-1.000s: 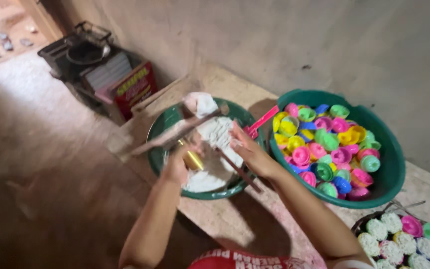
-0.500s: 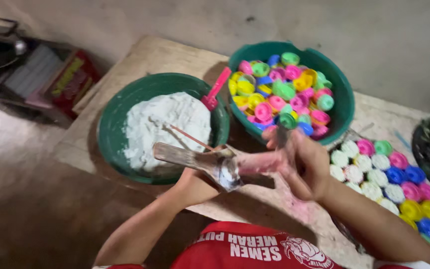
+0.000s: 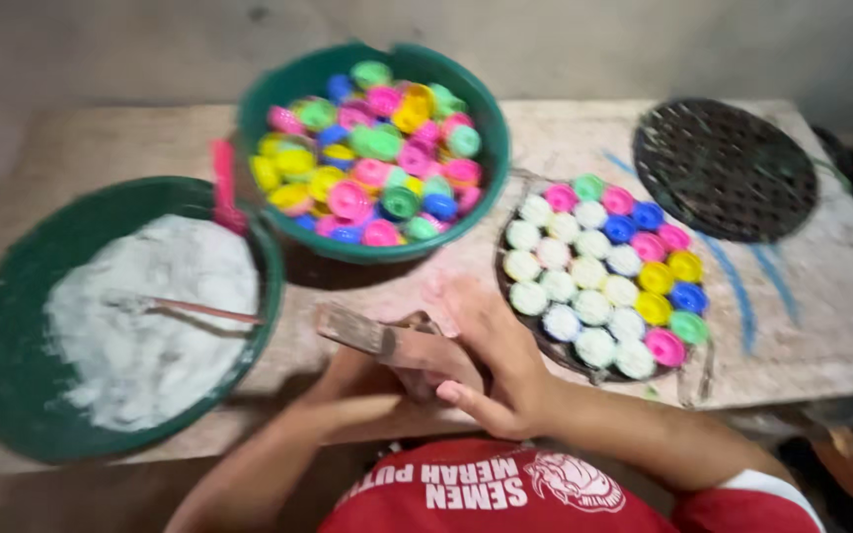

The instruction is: The person scoops white dough from a green basin using a wooden mold and presses it into colorful plastic molds arranged in a woven basket. The person repeatedly fills each mold and places the filled molds back into the basket.

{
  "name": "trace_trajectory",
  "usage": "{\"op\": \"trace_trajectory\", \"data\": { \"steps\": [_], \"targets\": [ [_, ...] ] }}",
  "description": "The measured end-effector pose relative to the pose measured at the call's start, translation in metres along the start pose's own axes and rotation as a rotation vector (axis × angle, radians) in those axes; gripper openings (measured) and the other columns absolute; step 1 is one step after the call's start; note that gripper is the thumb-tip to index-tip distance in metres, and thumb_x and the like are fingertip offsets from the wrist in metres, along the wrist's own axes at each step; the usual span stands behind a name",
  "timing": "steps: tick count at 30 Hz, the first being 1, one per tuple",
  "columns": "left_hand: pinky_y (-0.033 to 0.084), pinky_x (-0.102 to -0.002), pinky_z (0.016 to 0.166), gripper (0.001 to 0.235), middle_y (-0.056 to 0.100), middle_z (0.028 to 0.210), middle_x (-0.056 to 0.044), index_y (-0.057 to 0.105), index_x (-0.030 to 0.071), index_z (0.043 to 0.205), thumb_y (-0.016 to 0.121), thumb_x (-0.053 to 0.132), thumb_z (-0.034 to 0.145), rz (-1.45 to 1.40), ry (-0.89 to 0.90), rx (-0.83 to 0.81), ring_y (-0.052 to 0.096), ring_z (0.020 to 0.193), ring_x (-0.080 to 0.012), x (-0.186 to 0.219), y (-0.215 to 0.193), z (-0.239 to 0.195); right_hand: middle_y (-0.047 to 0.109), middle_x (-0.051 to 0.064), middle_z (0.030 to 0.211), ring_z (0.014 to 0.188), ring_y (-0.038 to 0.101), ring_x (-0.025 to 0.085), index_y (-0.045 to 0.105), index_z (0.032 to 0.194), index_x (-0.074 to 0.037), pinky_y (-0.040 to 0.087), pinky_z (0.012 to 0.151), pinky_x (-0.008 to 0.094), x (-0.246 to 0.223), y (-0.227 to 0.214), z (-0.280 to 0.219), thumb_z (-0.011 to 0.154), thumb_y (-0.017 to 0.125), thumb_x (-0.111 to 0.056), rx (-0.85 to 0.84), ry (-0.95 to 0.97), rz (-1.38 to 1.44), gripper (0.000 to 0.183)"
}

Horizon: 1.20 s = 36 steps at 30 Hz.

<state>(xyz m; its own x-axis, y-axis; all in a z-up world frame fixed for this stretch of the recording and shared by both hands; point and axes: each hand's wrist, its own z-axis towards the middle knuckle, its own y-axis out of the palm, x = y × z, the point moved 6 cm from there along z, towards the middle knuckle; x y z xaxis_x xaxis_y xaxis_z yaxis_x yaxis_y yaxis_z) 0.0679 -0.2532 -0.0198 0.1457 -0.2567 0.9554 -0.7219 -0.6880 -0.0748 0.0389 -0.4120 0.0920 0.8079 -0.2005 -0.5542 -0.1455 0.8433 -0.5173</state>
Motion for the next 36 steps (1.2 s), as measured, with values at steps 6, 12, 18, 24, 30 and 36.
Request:
{"op": "trace_trajectory", "data": {
  "steps": [6, 12, 18, 24, 30, 36],
  "targets": [
    [0.056, -0.045, 0.098, 0.064, 0.062, 0.127, -0.025, 0.049, -0.006, 0.133, 0.076, 0.021, 0.081, -0.828, 0.077, 0.084, 0.065, 0.117, -0.0329, 0.031, 0.025, 0.081, 0.063, 0.017, 0.136, 0.127, 0.058, 0.022, 0.049, 0.154, 0.004, 0.045, 0.109, 0.040, 0.068, -0.055, -0.109, 0.093, 0.076, -0.028, -0.623, 0.761, 0.887, 0.074],
    [0.047, -0.046, 0.108, 0.064, 0.054, 0.133, -0.031, 0.047, -0.004, 0.138, 0.074, 0.013, 0.082, 0.577, 0.410, 0.928, 0.055, 0.126, -0.0479, 0.011, 0.091, 0.141, 0.060, 0.010, 0.127, 0.116, 0.060, 0.018, 0.047, 0.144, 0.000, 0.052, 0.096, 0.036, 0.125, -0.156, -0.249, 0.087, 0.076, -0.015, -0.043, 0.840, 0.631, 0.066],
    [0.054, -0.036, 0.095, 0.071, 0.061, 0.138, -0.015, 0.041, 0.000, 0.147, 0.068, 0.022, 0.085, -0.072, -0.223, 0.752, 0.069, 0.114, -0.0259, -0.141, 0.179, 0.200, 0.058, 0.016, 0.126, 0.120, 0.060, 0.029, 0.036, 0.149, -0.001, 0.048, 0.107, 0.046, 0.149, -0.273, -0.360, 0.083, 0.064, 0.003, 0.481, 0.742, 0.547, 0.072],
    [0.049, -0.034, 0.091, 0.072, 0.061, 0.135, -0.012, 0.036, 0.004, 0.152, 0.066, 0.018, 0.088, -0.549, -0.316, 0.858, 0.061, 0.113, -0.0187, -0.225, 0.187, 0.234, 0.056, 0.019, 0.124, 0.118, 0.058, 0.028, 0.032, 0.157, -0.002, 0.045, 0.110, 0.052, 0.164, -0.313, -0.403, 0.092, 0.058, 0.003, 0.641, 0.667, 0.664, 0.070],
    [0.049, -0.034, 0.089, 0.040, 0.063, 0.123, -0.020, 0.051, -0.004, 0.136, 0.059, 0.009, 0.100, -0.670, -0.112, 0.988, 0.059, 0.100, -0.0218, -0.243, 0.189, 0.270, 0.056, 0.018, 0.125, 0.114, 0.058, 0.026, 0.034, 0.154, -0.003, 0.046, 0.107, 0.050, 0.185, -0.311, -0.408, 0.097, 0.057, -0.002, 0.736, 0.667, 0.741, 0.061],
    [0.049, -0.035, 0.101, 0.041, 0.052, 0.137, -0.011, 0.035, 0.006, 0.142, 0.045, 0.007, 0.103, -0.670, 0.184, 1.161, 0.056, 0.119, -0.0187, -0.204, 0.193, 0.276, 0.057, 0.017, 0.122, 0.111, 0.059, 0.026, 0.038, 0.148, -0.004, 0.046, 0.104, 0.050, 0.189, -0.308, -0.408, 0.096, 0.058, -0.003, 0.767, 0.684, 0.687, 0.056]
  ]
}}
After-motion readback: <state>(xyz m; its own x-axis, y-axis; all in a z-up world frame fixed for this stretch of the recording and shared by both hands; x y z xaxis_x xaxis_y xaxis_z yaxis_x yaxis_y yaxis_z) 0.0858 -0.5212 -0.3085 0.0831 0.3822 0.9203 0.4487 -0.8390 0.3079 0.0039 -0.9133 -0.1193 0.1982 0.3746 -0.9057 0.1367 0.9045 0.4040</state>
